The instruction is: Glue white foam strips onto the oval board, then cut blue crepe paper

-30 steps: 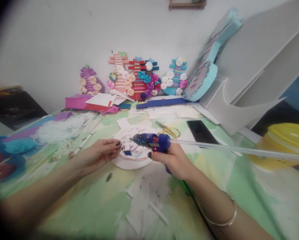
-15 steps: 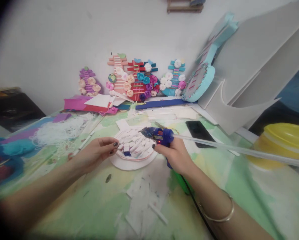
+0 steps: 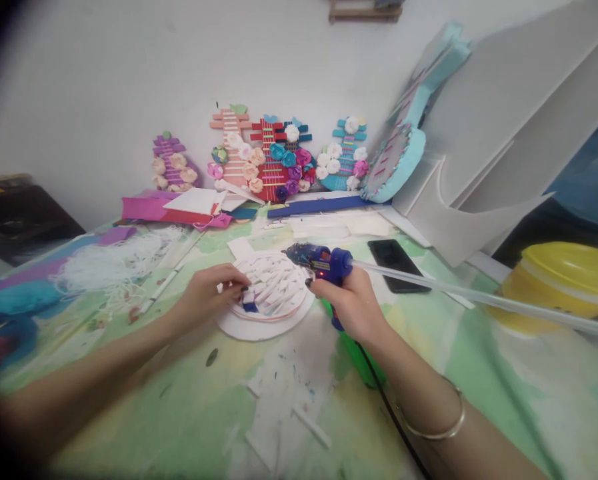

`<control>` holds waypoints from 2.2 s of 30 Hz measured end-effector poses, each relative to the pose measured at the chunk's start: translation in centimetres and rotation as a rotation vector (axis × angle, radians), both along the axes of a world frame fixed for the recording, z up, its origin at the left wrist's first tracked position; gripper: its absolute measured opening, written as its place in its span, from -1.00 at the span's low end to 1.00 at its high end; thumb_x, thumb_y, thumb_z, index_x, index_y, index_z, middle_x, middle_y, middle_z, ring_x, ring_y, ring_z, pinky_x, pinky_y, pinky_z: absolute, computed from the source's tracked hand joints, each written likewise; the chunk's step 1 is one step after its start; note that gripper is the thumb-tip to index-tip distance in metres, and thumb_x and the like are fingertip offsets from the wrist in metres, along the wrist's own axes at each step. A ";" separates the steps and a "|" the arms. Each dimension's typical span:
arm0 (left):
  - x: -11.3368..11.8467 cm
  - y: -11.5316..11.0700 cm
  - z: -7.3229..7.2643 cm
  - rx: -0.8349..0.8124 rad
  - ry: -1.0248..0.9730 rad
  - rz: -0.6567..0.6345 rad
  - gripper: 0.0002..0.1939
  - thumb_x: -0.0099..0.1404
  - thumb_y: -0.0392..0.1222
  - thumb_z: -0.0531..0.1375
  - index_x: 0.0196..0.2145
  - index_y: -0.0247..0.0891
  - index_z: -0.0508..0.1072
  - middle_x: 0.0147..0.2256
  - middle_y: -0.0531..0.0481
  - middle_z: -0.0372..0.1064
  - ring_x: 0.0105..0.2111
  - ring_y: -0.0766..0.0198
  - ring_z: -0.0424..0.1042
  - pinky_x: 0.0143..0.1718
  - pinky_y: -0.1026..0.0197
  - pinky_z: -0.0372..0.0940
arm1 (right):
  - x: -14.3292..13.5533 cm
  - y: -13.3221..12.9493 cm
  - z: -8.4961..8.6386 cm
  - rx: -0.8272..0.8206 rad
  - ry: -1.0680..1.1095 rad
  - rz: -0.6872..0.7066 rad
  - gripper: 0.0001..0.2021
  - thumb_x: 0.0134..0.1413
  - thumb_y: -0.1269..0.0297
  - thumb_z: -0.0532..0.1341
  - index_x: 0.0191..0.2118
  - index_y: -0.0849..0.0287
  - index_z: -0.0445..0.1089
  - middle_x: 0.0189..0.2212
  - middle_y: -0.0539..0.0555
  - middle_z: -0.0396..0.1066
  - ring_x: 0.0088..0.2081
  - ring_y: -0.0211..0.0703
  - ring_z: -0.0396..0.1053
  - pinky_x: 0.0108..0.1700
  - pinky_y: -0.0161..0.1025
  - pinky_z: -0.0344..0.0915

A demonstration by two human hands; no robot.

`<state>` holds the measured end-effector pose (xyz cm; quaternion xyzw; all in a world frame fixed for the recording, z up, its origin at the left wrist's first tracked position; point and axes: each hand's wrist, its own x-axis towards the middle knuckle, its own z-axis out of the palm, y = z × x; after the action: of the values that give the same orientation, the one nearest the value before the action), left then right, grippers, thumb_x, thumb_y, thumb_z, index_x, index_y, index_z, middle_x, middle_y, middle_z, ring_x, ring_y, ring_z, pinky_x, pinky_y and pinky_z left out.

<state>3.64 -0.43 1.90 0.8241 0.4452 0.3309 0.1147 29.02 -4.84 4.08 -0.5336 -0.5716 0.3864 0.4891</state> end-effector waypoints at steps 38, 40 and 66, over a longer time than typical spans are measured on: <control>-1.8 1.8 1.0 0.006 0.261 -0.264 -0.53 0.22 -0.47 -0.07 -0.10 -0.16 0.50 -0.34 -0.06 0.25 -0.35 0.30 0.27 -0.31 0.28 0.18 | -0.1 -0.2 0.1 0.013 0.015 0.041 -0.87 -0.20 0.29 0.22 -0.58 0.17 0.24 -0.70 -0.12 0.06 -0.60 -0.33 0.03 -0.56 -0.32 -0.07; -1.9 1.6 0.8 0.035 0.243 -0.267 -0.53 0.21 -0.48 -0.07 -0.13 -0.17 0.52 -0.33 -0.07 0.26 -0.32 0.29 0.28 -0.29 0.27 0.19 | -0.1 -0.2 0.0 0.015 0.016 0.036 -0.86 -0.21 0.28 0.22 -0.58 0.17 0.24 -0.70 -0.12 0.06 -0.59 -0.33 0.03 -0.56 -0.32 -0.07; 5.3 -7.7 -0.2 -0.190 0.081 -0.674 -0.79 0.24 -0.21 0.15 -0.18 -0.21 0.50 -0.29 -0.11 0.41 -0.27 0.24 0.33 -0.22 0.21 0.24 | 0.0 0.1 -0.1 0.105 -0.065 0.025 -0.85 -0.22 0.30 0.20 -0.66 0.20 0.27 -0.72 -0.09 0.11 -0.61 -0.33 0.08 -0.57 -0.32 -0.03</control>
<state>8.97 -8.11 1.74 0.9228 0.1810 0.1985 0.2761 29.03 -4.69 3.99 -0.5121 -0.6133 0.3446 0.4928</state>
